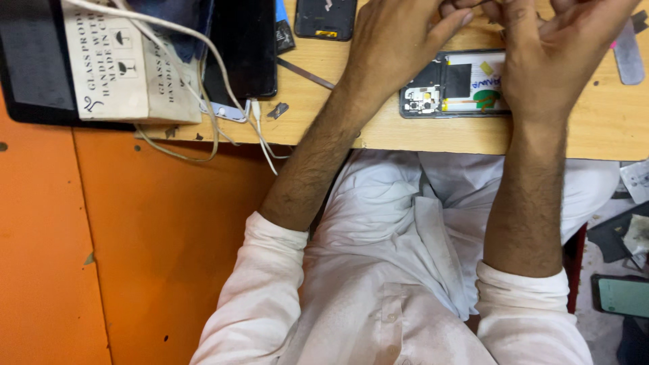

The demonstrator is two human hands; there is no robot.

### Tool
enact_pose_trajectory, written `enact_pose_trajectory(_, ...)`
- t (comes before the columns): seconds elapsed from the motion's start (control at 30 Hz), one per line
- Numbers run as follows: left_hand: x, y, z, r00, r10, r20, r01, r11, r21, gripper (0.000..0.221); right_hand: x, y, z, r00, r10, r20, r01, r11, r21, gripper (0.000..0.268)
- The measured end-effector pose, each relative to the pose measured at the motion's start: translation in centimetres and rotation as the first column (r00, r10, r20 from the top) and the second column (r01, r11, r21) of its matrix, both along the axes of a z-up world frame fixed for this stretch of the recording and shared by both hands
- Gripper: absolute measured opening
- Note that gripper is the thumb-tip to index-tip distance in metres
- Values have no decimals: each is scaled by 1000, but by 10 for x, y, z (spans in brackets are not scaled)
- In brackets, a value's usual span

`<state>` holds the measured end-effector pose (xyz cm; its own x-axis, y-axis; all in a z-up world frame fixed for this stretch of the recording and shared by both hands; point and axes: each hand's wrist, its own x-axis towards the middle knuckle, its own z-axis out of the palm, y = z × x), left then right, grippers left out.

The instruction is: The person disassembles a smartphone, removes the back cover, and uses a screwdriver and tweezers to adjust internal components. They repeatedly open and close the device, manipulate connectors and screws, and handle the battery and motherboard area.

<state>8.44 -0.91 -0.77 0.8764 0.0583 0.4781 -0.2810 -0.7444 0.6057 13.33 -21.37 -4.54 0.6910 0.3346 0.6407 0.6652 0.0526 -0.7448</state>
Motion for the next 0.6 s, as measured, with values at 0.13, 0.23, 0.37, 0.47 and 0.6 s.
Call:
enact_pose_trajectory(0.13,3,-1,-7,998,-14,-63,14,1000,6,22,1,-3,-3,992,26,-123,-19,998,59,34)
enact_pose_trajectory(0.23,5,-2,-11,998,-28,50,28,1000,8,23,0,-2,-1,971,3,-240,11,998,57,27)
enact_pose_trajectory(0.37,8,-2,-16,997,-38,64,38,999,4,24,-1,-2,6,953,31,-300,-20,999,40,17)
enact_pose_trajectory(0.47,10,-3,-19,998,-31,59,30,999,15,25,-2,-3,7,977,39,-210,-39,999,7,18)
enact_pose_trajectory(0.6,10,-3,-19,998,-31,60,31,1000,3,25,-1,-2,4,953,23,-303,-4,998,62,26)
